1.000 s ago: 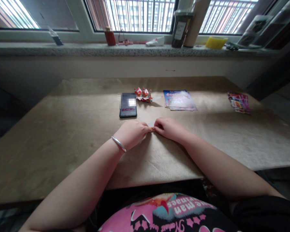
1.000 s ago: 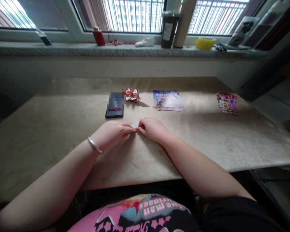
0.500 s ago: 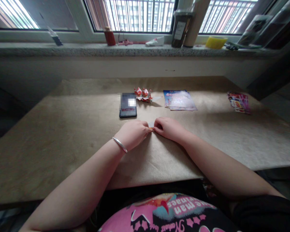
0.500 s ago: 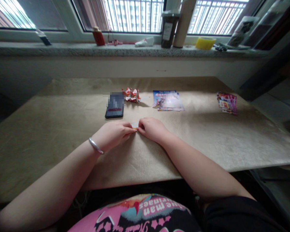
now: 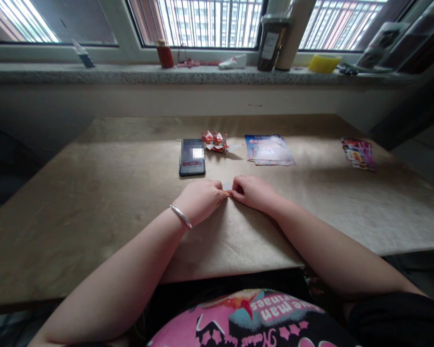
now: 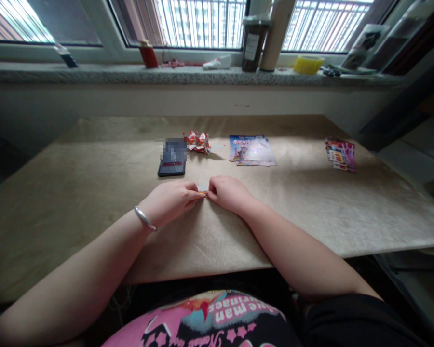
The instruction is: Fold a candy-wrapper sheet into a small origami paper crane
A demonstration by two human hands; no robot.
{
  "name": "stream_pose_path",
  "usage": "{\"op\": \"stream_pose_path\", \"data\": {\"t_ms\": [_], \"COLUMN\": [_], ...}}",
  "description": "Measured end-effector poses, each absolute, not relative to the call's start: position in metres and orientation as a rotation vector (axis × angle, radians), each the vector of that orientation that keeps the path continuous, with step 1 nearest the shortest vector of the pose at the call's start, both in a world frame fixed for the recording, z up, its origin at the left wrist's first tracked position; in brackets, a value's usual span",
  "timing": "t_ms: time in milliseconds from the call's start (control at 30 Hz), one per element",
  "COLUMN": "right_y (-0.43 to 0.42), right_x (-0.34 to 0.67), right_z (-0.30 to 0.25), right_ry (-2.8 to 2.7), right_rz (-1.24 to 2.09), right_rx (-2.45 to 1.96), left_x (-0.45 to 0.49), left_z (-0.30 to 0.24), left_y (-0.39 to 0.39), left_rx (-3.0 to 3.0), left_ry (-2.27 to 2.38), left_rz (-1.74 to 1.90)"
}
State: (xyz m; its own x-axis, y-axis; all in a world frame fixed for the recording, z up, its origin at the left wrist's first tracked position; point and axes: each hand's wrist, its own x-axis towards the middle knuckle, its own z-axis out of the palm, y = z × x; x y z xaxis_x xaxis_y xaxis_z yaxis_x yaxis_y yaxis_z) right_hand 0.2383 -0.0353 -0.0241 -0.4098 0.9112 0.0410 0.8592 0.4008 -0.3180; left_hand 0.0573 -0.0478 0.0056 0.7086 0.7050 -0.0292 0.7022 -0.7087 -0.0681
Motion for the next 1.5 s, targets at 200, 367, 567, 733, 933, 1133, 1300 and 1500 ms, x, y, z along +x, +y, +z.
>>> {"op": "stream_pose_path", "data": {"t_ms": [200,367,567,733,933,1133,1300,1500], "right_y": [-0.036,-0.038,-0.042,-0.045,-0.045,-0.051,-0.055,-0.052], "right_x": [0.239,0.243,0.248,0.251,0.252,0.246,0.244,0.244], "right_z": [-0.025,-0.025,-0.019,-0.017,-0.017,-0.012,-0.008,-0.008], "right_ry": [-2.442,-2.5,-2.643,-2.668,-2.682,-2.729,-2.747,-2.74], "right_rz": [0.357,0.343,0.171,0.112,0.083,0.009,-0.045,-0.034], "right_rx": [-1.546,-1.416,-1.328,-1.3,-1.285,-1.267,-1.312,-1.342], "left_x": [0.057,0.058,0.06,0.059,0.059,0.061,0.065,0.071], "left_z": [0.004,0.004,0.005,0.004,0.001,0.005,0.008,0.009], "left_y": [-0.048,-0.048,-0.049,-0.046,-0.045,-0.048,-0.051,-0.055], "left_rx": [-2.836,-2.836,-2.833,-2.856,-2.864,-2.863,-2.84,-2.814], "left_ry": [-1.175,-1.168,-1.182,-1.171,-1.169,-1.175,-1.195,-1.194], "left_rz": [0.085,0.098,0.092,0.043,0.021,0.067,0.129,0.149]}}
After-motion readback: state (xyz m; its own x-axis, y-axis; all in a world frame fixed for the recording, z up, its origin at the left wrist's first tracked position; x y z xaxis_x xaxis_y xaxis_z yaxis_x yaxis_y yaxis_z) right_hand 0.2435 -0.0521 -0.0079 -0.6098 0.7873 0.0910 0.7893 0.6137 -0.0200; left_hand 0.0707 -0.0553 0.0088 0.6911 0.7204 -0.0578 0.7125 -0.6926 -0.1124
